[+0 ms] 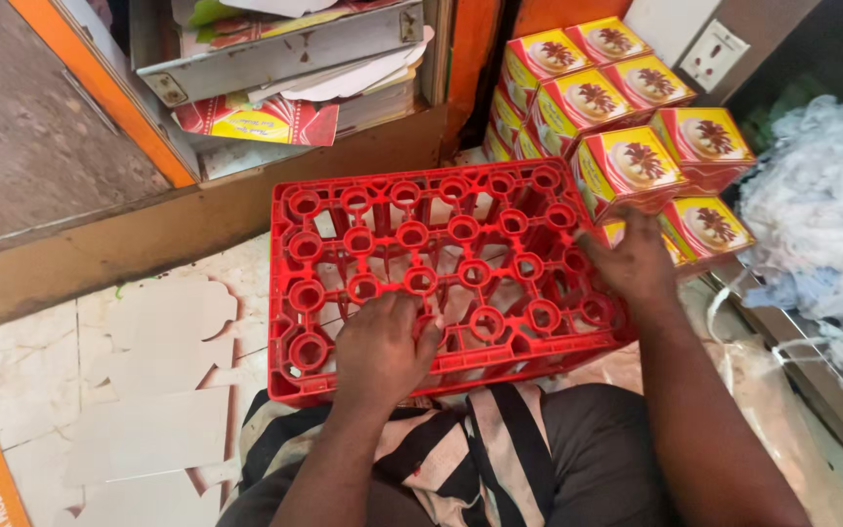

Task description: The person folds pre-cut cardboard sheets into sweet boxes by hand while sitting on the floor, stacking them on a red plastic crate.

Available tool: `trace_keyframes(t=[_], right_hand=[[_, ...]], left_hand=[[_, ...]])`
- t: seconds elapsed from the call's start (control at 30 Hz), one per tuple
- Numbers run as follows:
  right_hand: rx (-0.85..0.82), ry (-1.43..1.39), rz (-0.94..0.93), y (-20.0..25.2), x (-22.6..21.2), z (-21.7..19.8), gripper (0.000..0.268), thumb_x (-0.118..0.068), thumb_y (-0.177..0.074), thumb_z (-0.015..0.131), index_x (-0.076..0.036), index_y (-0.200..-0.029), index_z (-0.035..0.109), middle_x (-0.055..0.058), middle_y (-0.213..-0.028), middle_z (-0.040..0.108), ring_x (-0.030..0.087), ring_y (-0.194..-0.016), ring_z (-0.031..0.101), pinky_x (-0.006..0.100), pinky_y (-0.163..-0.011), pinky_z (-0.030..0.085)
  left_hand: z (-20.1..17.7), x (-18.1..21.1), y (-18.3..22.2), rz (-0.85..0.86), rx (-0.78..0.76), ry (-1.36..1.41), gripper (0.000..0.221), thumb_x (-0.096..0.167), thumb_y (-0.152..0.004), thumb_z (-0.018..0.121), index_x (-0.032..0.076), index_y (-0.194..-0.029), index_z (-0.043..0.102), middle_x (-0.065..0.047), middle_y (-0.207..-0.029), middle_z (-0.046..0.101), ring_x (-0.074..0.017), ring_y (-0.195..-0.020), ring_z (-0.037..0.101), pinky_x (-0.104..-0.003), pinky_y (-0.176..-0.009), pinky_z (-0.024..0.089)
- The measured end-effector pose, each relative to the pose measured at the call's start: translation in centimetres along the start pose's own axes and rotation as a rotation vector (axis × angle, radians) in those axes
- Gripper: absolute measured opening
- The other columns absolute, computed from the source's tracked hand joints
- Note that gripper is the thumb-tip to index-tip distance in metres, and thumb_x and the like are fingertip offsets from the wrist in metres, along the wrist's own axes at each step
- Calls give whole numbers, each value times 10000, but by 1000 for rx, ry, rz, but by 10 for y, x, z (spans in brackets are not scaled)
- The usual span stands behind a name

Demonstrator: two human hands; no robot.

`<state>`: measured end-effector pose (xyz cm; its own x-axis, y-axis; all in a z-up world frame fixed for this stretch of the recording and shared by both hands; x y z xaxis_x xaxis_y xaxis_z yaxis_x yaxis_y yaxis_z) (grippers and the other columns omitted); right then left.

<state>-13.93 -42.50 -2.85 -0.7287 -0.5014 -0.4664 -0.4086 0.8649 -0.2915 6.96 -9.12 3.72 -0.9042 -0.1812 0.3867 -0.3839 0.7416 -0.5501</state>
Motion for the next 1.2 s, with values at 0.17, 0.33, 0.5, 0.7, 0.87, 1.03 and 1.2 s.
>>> trace_keyframes(t=[0.17,0.33,0.5,0.7,0.87,1.03,1.2], right_hand=[[-121,10,-6,25,-17,7,806,-589,-888,751,-45,-1441,536,382,-1354,549,536,-1306,473,555,-1039,461],[-252,-248,-77,76,-34,14,753,-555,-864,678,-45,-1404,558,251,-1295,682,375,-1221,667,430,-1042,514],[-125,-247,-383,90,-45,40,736,-414,-943,783,55,-1429,491,349,-1338,554,510,-1235,540,511,-1005,435],[39,-1340,586,25,110,71,441,-379,-937,618,-123,-1279,505,84,-1185,631,163,-903,649,326,-695,551],[511,-1346,369,-60,196,24,663,-541,-1063,571,-82,-1523,439,98,-1400,530,208,-1142,485,371,-934,399],[661,-1345,355,-141,228,40,803,-620,-1078,423,-36,-1595,232,178,-1602,341,273,-1421,425,457,-1215,314],[923,-1159,329,-160,239,34,775,-570,-1078,426,-18,-1599,271,178,-1596,410,274,-1396,504,438,-1178,381]], left_hand=[[5,12,13,30,-101,-186,442,462,-854,736,69,-1049,689,-132,-843,697,-338,-783,681,-512,-715,554],[-4,-9,18,-56,-104,-405,401,521,-878,677,123,-916,715,-119,-821,716,-330,-775,693,-517,-739,553],[-25,-31,35,-65,8,-521,368,478,-962,628,132,-855,696,-66,-778,709,-279,-743,690,-514,-815,523],[-26,-46,45,-141,0,-545,366,455,-977,620,113,-861,684,-68,-788,700,-278,-766,684,-520,-739,489],[-25,-38,40,-125,2,-590,341,419,-967,642,120,-805,667,-44,-765,681,-264,-788,672,-491,-721,473],[-24,-34,25,-71,81,-522,260,353,-964,696,116,-854,699,-29,-771,671,-227,-752,636,-435,-693,443],[-19,-37,18,-82,67,-497,271,357,-943,726,115,-826,694,-29,-782,687,-234,-764,643,-424,-670,419]])
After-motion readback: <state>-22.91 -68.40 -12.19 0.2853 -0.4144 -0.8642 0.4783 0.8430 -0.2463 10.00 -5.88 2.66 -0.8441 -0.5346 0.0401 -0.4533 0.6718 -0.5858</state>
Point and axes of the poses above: each hand's wrist, its own y-axis away from the middle knuckle, its own z-axis out of the palm, x = y × z, the point moved 10 cm from there along -y, towards the middle knuckle
